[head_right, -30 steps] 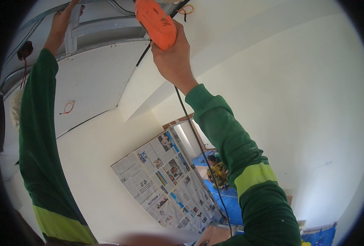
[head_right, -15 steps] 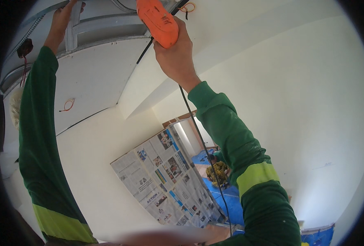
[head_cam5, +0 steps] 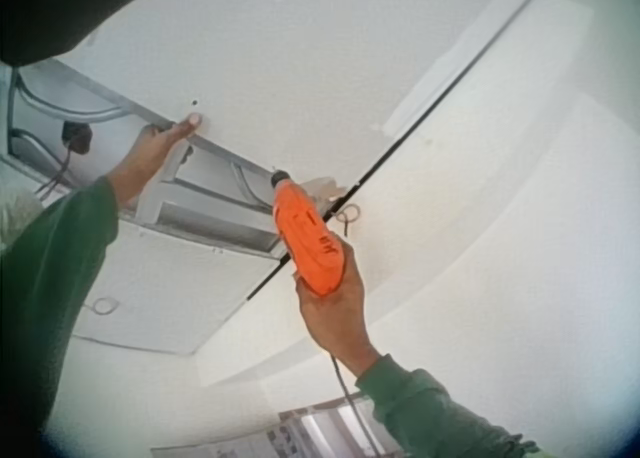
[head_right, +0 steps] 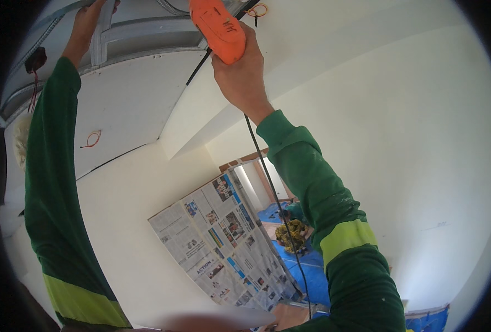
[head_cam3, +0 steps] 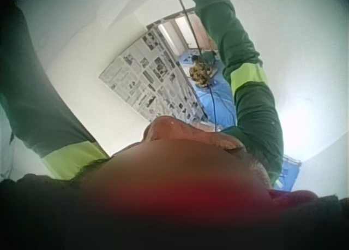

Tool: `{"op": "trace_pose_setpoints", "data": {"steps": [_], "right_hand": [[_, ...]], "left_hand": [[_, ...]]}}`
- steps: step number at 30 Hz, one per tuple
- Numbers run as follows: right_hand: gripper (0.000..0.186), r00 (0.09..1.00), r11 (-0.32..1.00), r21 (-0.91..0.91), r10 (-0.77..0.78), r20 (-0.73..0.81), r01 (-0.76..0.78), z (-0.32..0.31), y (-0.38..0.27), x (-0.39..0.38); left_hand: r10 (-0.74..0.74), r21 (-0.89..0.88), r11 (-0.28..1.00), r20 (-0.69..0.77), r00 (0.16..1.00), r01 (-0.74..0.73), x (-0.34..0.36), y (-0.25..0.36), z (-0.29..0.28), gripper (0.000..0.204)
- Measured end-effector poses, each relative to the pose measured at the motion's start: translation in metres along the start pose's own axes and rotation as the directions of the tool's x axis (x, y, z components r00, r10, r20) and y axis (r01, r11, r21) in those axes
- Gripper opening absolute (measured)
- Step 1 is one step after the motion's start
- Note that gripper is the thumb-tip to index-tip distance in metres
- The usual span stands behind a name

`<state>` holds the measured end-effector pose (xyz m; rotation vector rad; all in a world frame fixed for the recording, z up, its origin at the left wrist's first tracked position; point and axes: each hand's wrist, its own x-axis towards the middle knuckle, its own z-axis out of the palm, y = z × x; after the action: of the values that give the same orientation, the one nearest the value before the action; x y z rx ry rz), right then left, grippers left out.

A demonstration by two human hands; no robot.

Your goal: The person uses corded and cordless drills to fasten ceiling panels to a metal framework. They repeatedly reach upward, align screws, and drive them into the ceiling while occasionally switching between tools and adjusting their position.

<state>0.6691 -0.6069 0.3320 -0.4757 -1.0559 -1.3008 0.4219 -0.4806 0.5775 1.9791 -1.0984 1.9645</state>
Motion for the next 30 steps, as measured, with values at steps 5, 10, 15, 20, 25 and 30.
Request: {"op": "trace_pose_setpoints", "data": {"steps": [5, 10, 15, 20, 25, 30], "right_hand": [[0.061, 1.000, 1.000, -0.023, 0.011, 0.009, -0.010, -0.001, -0.003, 0.002], [0.049, 1.000, 1.000, 0.024, -0.010, -0.012, 0.010, 0.003, -0.001, -0.001], [0.043, 0.998, 0.999, -0.021, -0.044, -0.033, 0.044, 0.004, 0.006, 0.000], [0.060, 1.000, 0.999, -0.045, 0.003, -0.002, -0.003, 0.003, 0.005, -0.001], [0.059, 1.000, 0.999, -0.033, 0.018, -0.003, -0.018, 0.002, -0.001, -0.002], [0.041, 0.998, 0.997, -0.057, -0.050, -0.041, 0.047, 0.003, -0.001, -0.001]], "left_hand": [[-0.001, 0.000, 1.000, 0.008, 1.000, 0.001, -0.004, 0.004, -0.001, 0.067], [-0.049, 0.033, 0.998, -0.003, 0.999, 0.049, -0.002, 0.005, 0.001, 0.067], [-0.051, 0.004, 0.999, -0.011, 0.999, 0.051, -0.007, 0.012, 0.003, 0.063], [-0.052, 0.172, 0.984, 0.096, 0.994, 0.035, -0.025, 0.029, -0.001, 0.126], [-0.085, 0.179, 0.981, 0.081, 0.993, 0.070, -0.033, 0.038, 0.001, 0.127], [-0.120, 0.215, 0.970, 0.032, 0.992, 0.111, -0.028, 0.027, -0.001, 0.128]]}}
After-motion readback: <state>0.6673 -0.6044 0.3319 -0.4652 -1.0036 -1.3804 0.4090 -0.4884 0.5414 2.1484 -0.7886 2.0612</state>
